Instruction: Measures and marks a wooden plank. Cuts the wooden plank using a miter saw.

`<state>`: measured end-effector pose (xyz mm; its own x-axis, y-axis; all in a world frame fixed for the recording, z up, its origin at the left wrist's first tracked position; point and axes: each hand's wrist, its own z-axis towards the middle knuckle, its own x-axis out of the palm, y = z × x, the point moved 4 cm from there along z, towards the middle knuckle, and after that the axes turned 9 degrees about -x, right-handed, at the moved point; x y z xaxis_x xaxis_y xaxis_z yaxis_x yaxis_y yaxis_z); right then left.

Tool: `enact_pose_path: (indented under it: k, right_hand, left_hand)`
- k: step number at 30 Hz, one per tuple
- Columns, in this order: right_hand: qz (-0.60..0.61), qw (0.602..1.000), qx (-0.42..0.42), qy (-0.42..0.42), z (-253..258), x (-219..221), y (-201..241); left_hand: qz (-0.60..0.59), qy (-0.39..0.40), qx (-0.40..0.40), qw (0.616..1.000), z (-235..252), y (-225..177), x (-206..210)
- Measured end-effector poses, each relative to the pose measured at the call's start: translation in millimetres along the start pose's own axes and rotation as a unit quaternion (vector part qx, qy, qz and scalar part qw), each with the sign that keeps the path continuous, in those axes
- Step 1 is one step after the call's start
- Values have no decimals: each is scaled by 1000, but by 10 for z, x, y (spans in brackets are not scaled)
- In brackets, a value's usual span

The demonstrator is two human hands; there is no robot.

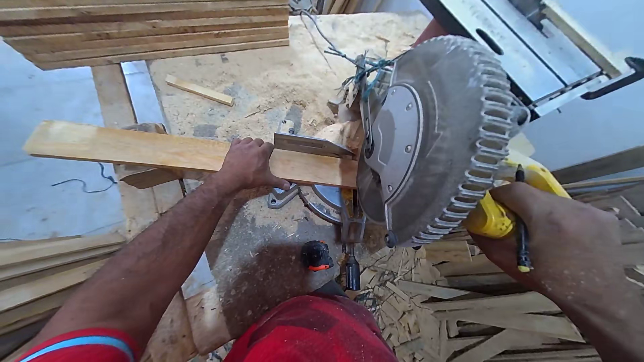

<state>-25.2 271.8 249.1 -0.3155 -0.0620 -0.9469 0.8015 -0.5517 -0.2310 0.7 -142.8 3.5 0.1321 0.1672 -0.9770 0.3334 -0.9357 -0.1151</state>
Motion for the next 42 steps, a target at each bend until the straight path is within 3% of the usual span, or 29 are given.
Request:
enact_pose_path:
  k: [36, 42]
  right_hand:
    - [-49, 990, 5, -132, -252, 298, 182]
    - [-58, 990, 21, -123, -509, 645, 362]
  left_hand:
    - [-8, -16, 0, 1000, 2, 18, 25]
    - [-30, -10, -3, 999, -9, 3, 4]
